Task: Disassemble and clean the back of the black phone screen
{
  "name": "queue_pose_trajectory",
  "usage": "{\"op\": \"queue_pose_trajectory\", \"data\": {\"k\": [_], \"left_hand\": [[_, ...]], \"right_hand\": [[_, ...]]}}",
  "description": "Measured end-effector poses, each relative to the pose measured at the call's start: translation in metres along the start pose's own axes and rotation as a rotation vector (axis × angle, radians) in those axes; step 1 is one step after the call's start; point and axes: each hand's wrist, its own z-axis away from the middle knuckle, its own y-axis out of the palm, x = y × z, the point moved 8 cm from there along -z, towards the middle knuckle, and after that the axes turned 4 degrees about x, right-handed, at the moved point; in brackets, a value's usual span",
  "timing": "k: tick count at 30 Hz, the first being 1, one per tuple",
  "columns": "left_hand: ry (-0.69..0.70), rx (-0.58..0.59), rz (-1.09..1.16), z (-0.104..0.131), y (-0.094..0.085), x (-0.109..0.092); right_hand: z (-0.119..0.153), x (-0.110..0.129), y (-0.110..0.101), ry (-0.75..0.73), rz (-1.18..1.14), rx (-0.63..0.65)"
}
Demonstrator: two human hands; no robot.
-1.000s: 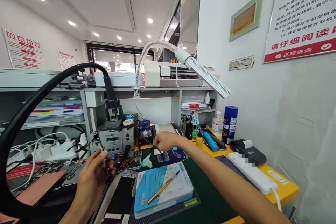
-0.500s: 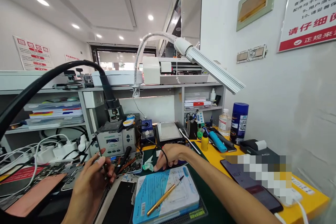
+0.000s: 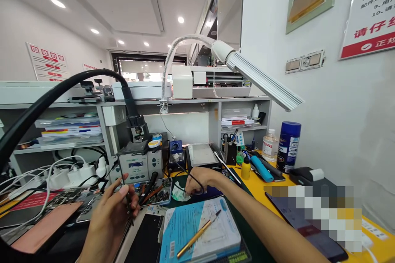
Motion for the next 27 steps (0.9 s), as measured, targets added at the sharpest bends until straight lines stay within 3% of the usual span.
{"op": "queue_pose_trajectory", "data": {"k": [6,11,20,27], "left_hand": [[-0.011,-0.02,0.005,0.002,0.0,-0.002],[0.003,-0.026,-0.013,0.002,-0.001,-0.005],[-0.006,0.004,-0.012,0.003,0.0,-0.003],[-0.002,0.007,-0.009,0.005,0.001,-0.005]], "right_hand": [[-0.014,0.016,0.0,-0.075,0.054,-0.071],[-0.021,0.007,-0.004,-0.116,0.058,-0.121],[-0.023,0.023,0.007,-0.211,0.009,-0.067],[-0.037,0.039,0.009,-0.155,0.085,-0.19]]}}
